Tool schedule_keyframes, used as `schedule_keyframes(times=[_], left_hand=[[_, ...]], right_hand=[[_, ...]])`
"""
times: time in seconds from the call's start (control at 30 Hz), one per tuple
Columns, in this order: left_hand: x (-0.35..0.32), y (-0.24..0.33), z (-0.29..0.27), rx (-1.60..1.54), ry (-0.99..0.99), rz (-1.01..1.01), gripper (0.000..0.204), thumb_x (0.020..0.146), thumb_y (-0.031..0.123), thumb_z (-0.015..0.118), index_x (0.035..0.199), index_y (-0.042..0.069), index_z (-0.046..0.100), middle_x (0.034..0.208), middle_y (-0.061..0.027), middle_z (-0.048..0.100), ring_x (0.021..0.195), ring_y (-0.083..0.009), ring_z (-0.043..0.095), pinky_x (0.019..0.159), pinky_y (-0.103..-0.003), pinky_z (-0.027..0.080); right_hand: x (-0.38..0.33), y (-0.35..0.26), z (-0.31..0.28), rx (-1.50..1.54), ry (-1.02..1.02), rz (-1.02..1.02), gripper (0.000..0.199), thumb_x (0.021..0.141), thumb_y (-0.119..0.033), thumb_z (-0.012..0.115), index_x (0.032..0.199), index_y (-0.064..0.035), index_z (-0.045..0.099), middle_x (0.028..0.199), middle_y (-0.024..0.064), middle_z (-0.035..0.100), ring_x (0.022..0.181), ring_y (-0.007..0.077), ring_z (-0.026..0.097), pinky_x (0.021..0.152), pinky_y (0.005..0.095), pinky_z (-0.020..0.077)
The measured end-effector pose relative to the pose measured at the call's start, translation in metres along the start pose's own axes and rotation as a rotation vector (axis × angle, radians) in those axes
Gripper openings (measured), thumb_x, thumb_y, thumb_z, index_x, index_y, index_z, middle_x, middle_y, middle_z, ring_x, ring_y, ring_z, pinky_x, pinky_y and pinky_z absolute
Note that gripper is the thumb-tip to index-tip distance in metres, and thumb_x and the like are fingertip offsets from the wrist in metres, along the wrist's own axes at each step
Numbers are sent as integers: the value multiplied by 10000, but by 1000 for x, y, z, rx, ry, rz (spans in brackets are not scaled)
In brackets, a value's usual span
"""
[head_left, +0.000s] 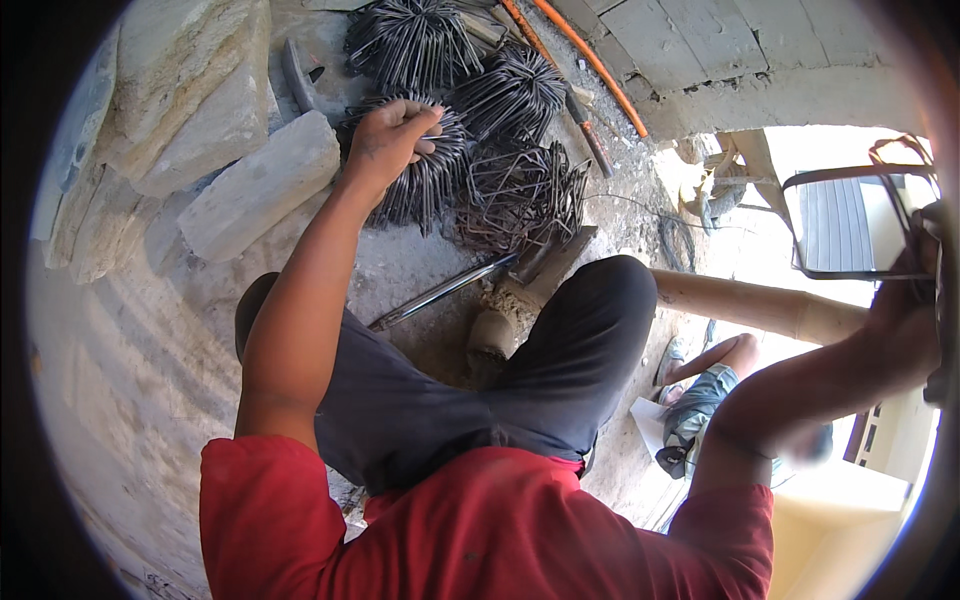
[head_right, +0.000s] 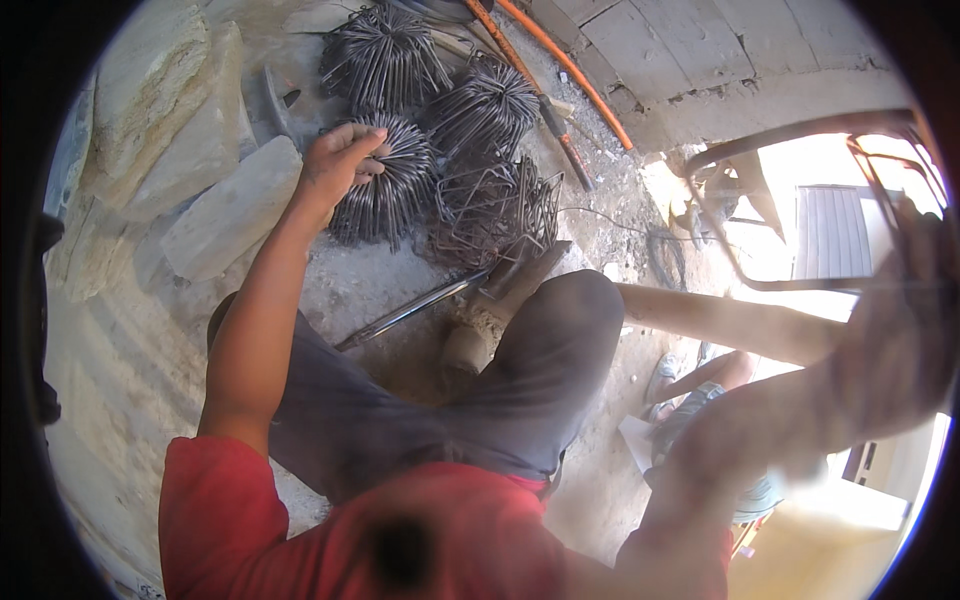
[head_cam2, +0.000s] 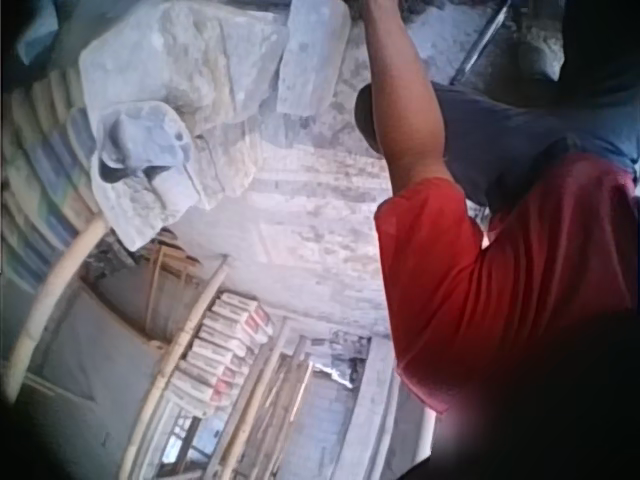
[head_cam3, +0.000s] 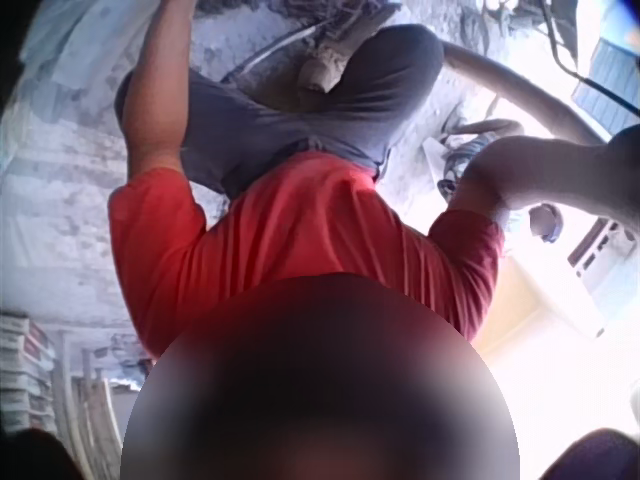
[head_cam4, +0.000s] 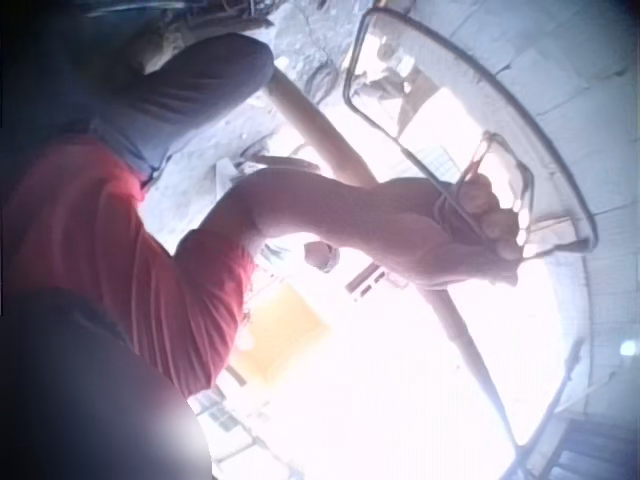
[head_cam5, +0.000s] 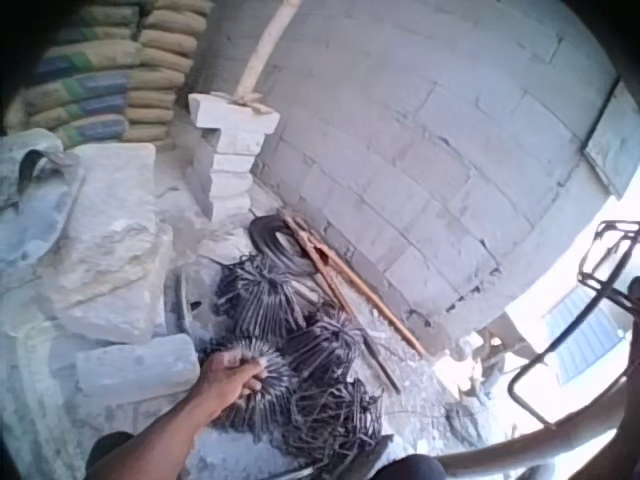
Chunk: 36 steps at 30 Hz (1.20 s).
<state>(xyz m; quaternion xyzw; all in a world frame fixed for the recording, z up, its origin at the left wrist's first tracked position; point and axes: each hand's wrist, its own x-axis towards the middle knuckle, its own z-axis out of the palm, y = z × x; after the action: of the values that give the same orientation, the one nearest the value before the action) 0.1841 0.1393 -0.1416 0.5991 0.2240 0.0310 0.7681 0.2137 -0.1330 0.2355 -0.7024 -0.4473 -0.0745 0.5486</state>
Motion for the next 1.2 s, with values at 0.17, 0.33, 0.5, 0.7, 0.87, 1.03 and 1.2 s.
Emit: schedule_keyframes(times=[0.17, 0.33, 0.5, 0.7, 0.87, 1.03, 1.2], left_hand=[[-15, 7, -15, -105, 167, -75, 291, 904, 377, 666, 936, 87, 662, 844, -8, 681, 696, -70, 610, 628, -225, 468], [-41, 14, -24, -61, -21, -225, 510, 871, 577, 631, 755, 80, 636, 751, -78, 661, 688, -141, 625, 660, -298, 534], [-60, -3, 1, 46, -242, -251, 607, 897, 616, 571, 869, 21, 690, 889, -111, 695, 837, -184, 668, 797, -309, 537], [-59, -22, 23, -40, -154, -271, 392, 905, 410, 668, 933, 20, 684, 953, -106, 698, 937, -171, 657, 841, -332, 507], [-55, -30, 28, -248, -27, -321, 250, 912, 247, 651, 994, 11, 665, 1018, -118, 697, 948, -189, 658, 879, -323, 486], [-51, -36, 34, -131, -109, -346, 200, 920, 202, 620, 1015, 28, 652, 1030, -115, 694, 939, -199, 657, 867, -332, 493], [-53, -40, 52, -217, -127, -356, 132, 923, 173, 574, 949, 54, 625, 975, -81, 672, 942, -207, 657, 882, -355, 494]], right_hand=[[-56, 125, 66, 269, -8, 646, 269, 1003, -251, 533, 971, 0, 625, 878, 70, 653, 771, 168, 619, 762, 307, 483], [-116, 205, 137, 415, -103, 1002, 223, 990, -184, 543, 960, 7, 654, 872, 97, 681, 820, 171, 637, 779, 308, 494], [-153, 240, 159, 476, -296, 1033, 235, 980, -178, 569, 995, 38, 660, 909, 112, 696, 852, 170, 646, 827, 298, 498], [-160, 257, 171, 375, -477, 975, 181, 919, -165, 674, 957, 10, 701, 817, 0, 660, 725, 58, 540, 680, 218, 422], [-156, 265, 168, 473, -330, 1117, 224, 924, -162, 663, 1014, 41, 688, 842, 55, 691, 783, 101, 607, 753, 241, 470], [-156, 271, 163, 404, -313, 1059, 219, 910, -151, 678, 1022, 37, 690, 853, 53, 696, 796, 104, 616, 758, 242, 472], [-166, 270, 163, 410, -355, 1074, 189, 907, -105, 674, 1025, 42, 684, 902, 58, 705, 832, 108, 632, 786, 245, 486]])
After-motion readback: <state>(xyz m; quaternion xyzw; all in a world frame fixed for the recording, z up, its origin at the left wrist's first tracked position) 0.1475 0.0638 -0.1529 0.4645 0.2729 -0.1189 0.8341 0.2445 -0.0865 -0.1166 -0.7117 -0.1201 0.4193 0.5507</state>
